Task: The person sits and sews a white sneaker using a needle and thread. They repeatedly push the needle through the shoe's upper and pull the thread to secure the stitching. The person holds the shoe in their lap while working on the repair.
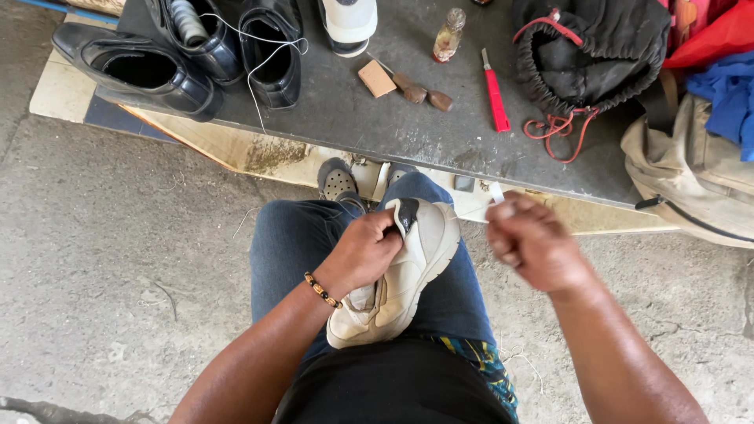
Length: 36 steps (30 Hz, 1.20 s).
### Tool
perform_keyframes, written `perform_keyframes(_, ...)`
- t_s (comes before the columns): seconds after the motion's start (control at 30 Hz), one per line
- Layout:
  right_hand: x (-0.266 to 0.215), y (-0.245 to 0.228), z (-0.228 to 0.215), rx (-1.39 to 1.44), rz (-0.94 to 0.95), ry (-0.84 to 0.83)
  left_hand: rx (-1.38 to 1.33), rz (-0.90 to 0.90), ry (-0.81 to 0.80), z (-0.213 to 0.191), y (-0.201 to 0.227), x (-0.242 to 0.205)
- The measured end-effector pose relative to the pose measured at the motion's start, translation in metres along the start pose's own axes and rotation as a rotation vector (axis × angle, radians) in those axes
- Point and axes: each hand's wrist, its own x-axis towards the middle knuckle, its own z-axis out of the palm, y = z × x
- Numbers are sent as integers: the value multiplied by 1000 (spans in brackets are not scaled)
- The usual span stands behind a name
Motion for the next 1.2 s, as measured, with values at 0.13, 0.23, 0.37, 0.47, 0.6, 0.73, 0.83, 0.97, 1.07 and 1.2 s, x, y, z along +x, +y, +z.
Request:
perform_keyframes(0.13,-2,24,0,-168,-165,128,30,-3,8,-1,-1,0)
perform_keyframes(0.23,-17,29,35,-662,-184,208,36,6,15,-4,7,-8)
perform_keyframes(0.37,-6,26,48,-622,-192,264,346,207,265,-53,34,-28)
perform_keyframes(0.47,-11,13,51,-709,-175,265,468,195,385,-84,29,-30)
perform_keyframes(0.6,-20,-18,44,-841,-160,152,383,172,257,-86,45,-37)
perform_keyframes(0.73,-21,-55,39,-1029,-191,82,290,193,129,-77,87,-43)
perform_keyframes(0.83,-6,-64,36,-1323,-529,-25,106,160,-10,-66,92,-42)
perform_keyframes(0.97,10,-60,26,-1556,-762,-32,62,232,-59,-53,83,-37)
perform_keyframes(1.07,14,-71,23,-1536,-682,-114,61,215,-78,-48,72,-33)
perform_keyframes(1.2,18,-70,17,-1329,-517,-203,46,183,-104,-48,72,-32)
